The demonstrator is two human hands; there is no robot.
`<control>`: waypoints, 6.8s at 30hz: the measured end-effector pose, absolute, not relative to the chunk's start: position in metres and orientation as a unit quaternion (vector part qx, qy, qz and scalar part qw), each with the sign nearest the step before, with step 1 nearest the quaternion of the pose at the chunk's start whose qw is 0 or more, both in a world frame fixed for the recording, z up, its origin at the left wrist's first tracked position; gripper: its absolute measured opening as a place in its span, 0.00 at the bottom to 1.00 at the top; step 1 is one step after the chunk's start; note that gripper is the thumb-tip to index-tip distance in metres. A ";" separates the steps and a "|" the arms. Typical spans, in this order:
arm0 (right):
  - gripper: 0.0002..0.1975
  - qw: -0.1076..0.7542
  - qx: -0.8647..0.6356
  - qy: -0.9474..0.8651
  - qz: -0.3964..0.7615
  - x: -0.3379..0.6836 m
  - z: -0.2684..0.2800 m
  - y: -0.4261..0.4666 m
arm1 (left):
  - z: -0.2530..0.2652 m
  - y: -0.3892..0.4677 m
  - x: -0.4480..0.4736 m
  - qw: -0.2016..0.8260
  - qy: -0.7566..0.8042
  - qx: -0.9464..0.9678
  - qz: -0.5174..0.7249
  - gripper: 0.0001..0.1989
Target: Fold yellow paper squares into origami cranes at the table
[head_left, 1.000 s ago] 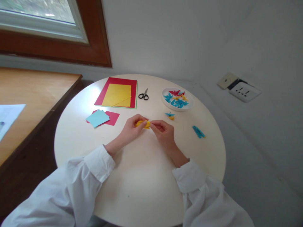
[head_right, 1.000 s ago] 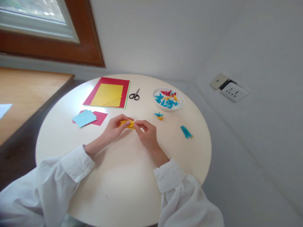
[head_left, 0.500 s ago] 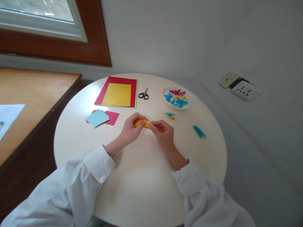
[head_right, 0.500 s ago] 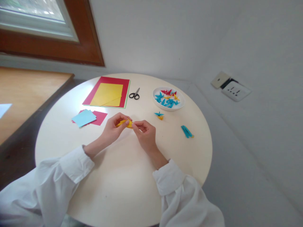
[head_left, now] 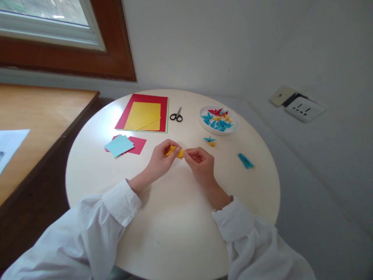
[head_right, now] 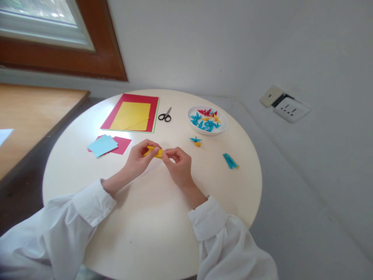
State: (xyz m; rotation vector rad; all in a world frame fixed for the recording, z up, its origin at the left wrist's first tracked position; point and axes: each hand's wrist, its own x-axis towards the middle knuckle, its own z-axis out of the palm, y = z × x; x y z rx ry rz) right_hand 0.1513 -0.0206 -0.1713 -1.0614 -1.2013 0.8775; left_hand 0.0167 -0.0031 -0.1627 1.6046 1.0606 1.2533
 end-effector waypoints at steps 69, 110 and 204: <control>0.13 0.606 -0.433 -0.489 0.454 0.150 -0.174 -0.016 | -0.168 0.001 0.015 0.380 0.444 0.624 0.518 0.09; 0.18 0.573 -0.443 -0.484 0.491 0.155 -0.175 -0.013 | -0.157 0.006 0.003 0.573 0.387 0.581 0.429 0.14; 0.15 0.543 -0.509 -0.523 0.414 0.160 -0.180 -0.012 | -0.168 0.001 0.012 0.561 0.473 0.499 0.461 0.16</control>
